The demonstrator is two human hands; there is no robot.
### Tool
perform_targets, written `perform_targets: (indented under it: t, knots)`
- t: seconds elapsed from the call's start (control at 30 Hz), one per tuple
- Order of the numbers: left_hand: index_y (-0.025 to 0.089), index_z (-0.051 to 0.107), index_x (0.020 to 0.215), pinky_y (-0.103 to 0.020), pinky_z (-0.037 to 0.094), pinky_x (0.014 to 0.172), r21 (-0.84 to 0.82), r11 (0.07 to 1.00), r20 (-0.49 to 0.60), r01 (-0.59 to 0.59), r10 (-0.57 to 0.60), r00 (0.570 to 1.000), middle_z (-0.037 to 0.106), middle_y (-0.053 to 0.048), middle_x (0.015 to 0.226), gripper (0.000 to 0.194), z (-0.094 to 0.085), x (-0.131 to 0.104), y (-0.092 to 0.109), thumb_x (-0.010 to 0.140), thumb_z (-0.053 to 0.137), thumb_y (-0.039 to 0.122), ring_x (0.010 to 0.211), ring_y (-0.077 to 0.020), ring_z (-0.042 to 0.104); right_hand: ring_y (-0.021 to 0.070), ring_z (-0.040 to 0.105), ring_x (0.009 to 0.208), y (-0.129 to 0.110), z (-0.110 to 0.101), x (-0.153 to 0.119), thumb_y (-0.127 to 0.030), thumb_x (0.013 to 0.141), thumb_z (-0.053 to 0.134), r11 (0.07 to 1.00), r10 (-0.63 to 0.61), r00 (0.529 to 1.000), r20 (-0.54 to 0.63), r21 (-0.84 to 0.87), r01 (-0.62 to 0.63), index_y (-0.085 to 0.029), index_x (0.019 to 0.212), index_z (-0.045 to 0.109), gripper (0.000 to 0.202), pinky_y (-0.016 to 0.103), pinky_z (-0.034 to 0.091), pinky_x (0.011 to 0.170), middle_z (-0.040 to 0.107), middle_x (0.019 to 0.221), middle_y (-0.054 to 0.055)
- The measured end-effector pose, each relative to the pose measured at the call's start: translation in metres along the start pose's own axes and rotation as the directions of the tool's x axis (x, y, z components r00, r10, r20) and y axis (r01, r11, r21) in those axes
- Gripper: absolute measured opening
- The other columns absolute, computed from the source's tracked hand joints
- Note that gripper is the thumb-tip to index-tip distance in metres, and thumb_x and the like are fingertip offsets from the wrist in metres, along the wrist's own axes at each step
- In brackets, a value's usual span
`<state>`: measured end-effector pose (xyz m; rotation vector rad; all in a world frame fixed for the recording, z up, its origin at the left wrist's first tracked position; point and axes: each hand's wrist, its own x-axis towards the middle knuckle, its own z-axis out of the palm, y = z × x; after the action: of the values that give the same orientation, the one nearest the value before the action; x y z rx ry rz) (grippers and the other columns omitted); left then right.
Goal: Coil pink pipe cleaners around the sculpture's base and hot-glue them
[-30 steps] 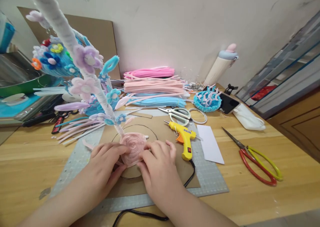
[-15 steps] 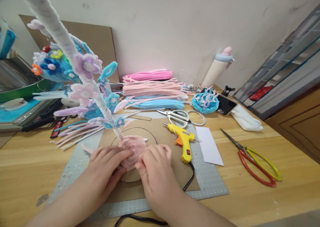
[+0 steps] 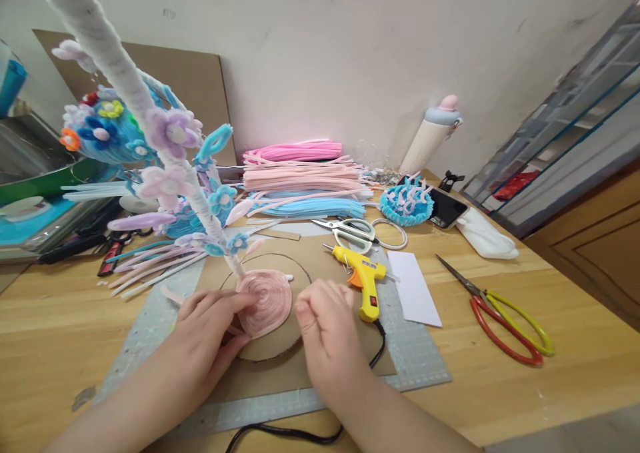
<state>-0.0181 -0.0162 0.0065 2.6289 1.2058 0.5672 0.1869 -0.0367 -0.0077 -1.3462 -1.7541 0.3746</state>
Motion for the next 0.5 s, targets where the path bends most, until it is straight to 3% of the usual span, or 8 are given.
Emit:
perform_targets:
  t: [0.07, 0.17, 0.27, 0.33, 0.5]
  knots:
    - [0.027, 0.055, 0.114, -0.039, 0.037, 0.089, 0.005, 1.000, 0.060, -0.008, 0.007, 0.998, 0.063, -0.002, 0.110, 0.033, -0.0013, 0.0009, 0.0000, 0.088, 0.047, 0.009, 0.103, -0.0219, 0.052, 0.0147, 0.042, 0.061, 0.0062, -0.0047, -0.0003, -0.026, 0.097, 0.035, 0.999, 0.036, 0.999, -0.036, 0.020, -0.035, -0.022, 0.067, 0.037, 0.031, 0.031, 0.033, 0.065, 0.040, 0.063, -0.004]
    - [0.033, 0.056, 0.116, -0.041, 0.034, 0.090, 0.003, 0.999, 0.113, -0.035, 0.035, 0.993, 0.061, -0.001, 0.113, 0.043, -0.0022, 0.0020, -0.0006, 0.086, 0.045, 0.004, 0.105, -0.0221, 0.050, 0.0153, 0.044, 0.059, 0.0106, -0.0073, -0.0017, -0.031, 0.097, 0.038, 0.997, 0.072, 0.997, 0.015, 0.000, -0.072, -0.022, 0.064, 0.038, 0.034, 0.030, 0.035, 0.061, 0.041, 0.060, -0.004]
    - [0.040, 0.052, 0.125, -0.043, 0.032, 0.090, 0.022, 0.997, 0.116, -0.080, 0.077, 0.990, 0.060, -0.003, 0.114, 0.062, -0.0011, 0.0020, -0.0017, 0.081, 0.043, -0.003, 0.107, -0.0237, 0.049, 0.0192, 0.056, 0.081, 0.0087, -0.0057, -0.0051, -0.030, 0.097, 0.037, 0.995, 0.105, 0.991, 0.081, -0.012, -0.104, -0.023, 0.090, 0.054, 0.019, 0.032, 0.042, 0.071, 0.062, 0.083, 0.001]
    - [0.041, 0.053, 0.125, -0.044, 0.032, 0.088, 0.044, 0.995, 0.114, -0.093, 0.087, 0.990, 0.060, -0.004, 0.111, 0.065, -0.0003, 0.0019, -0.0021, 0.079, 0.043, -0.003, 0.104, -0.0244, 0.049, 0.0208, 0.057, 0.102, 0.0069, -0.0039, -0.0076, -0.028, 0.098, 0.035, 0.997, 0.072, 0.993, 0.098, -0.001, -0.072, -0.024, 0.109, 0.051, 0.020, 0.037, 0.042, 0.085, 0.065, 0.104, 0.004]
    - [0.041, 0.060, 0.116, -0.042, 0.033, 0.087, 0.073, 0.993, 0.111, -0.092, 0.083, 0.990, 0.059, -0.003, 0.110, 0.058, 0.0007, 0.0024, -0.0022, 0.080, 0.043, -0.001, 0.103, -0.0230, 0.048, 0.0203, 0.047, 0.126, 0.0075, -0.0004, -0.0089, -0.027, 0.099, 0.033, 1.000, -0.010, 0.986, 0.168, -0.018, 0.013, -0.023, 0.108, 0.043, 0.014, 0.050, 0.018, 0.110, 0.066, 0.117, 0.007]
